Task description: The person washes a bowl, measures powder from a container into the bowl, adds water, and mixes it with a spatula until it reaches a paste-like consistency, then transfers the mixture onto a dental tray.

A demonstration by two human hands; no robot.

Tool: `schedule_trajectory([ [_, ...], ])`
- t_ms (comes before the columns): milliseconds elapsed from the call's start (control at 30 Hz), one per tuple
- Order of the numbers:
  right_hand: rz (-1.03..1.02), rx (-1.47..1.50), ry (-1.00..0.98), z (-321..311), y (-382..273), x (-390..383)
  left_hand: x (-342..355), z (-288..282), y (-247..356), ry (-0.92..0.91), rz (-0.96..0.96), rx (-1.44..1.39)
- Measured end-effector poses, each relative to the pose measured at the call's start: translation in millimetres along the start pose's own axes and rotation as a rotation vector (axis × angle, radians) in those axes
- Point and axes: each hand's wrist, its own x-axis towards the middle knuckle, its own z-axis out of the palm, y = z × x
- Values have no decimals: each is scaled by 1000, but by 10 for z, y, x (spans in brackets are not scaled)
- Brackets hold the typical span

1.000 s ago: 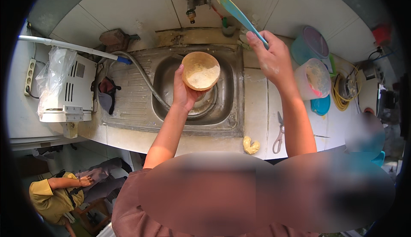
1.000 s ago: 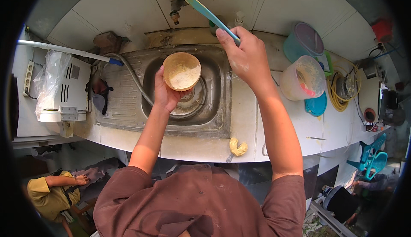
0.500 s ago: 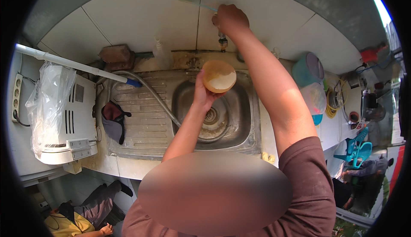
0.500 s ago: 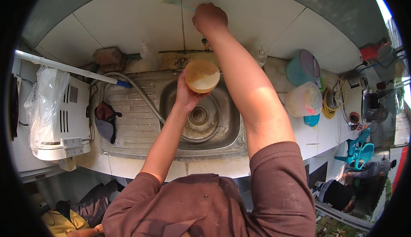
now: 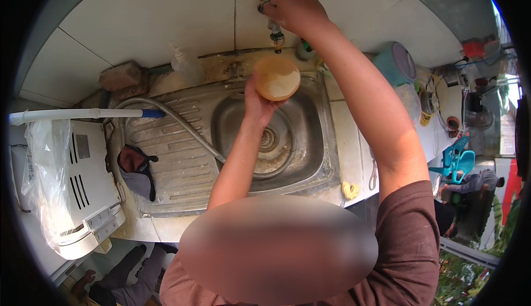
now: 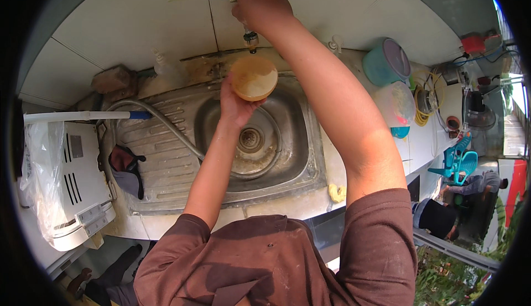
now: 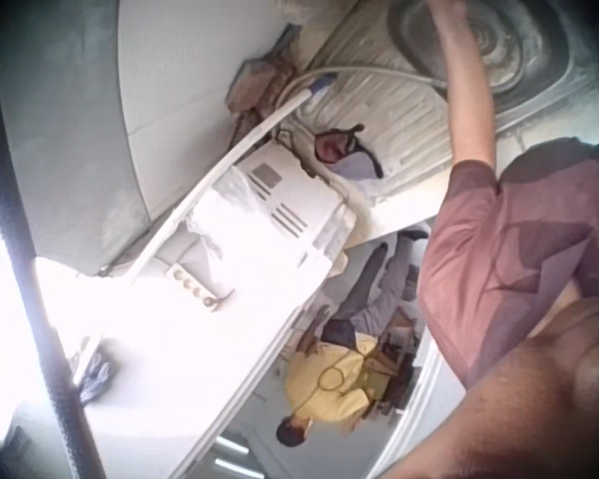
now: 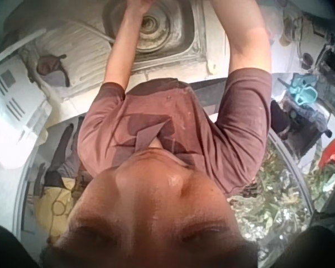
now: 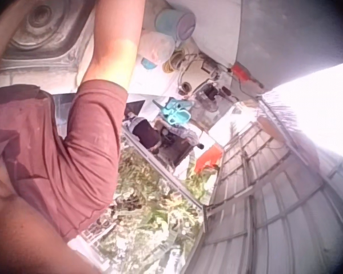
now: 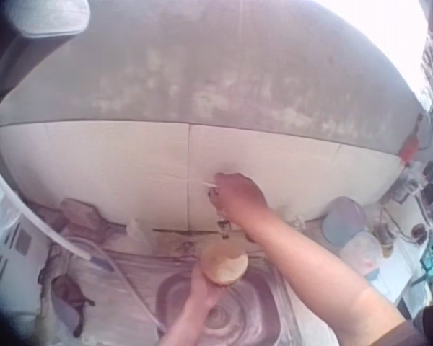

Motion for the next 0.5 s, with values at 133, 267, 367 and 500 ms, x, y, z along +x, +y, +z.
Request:
schedule_trajectory([
  [133, 15, 28, -34, -7, 25, 8, 43, 26, 14, -24, 11, -2],
  [267, -38, 16, -11, 10, 81, 17, 37, 73, 74, -23, 22, 23],
  [367, -69, 15, 7, 2, 90, 0, 58, 67, 103, -24, 33, 29],
  [500, -80, 16, -7, -10, 103, -15, 94, 50, 113, -30, 56, 11],
])
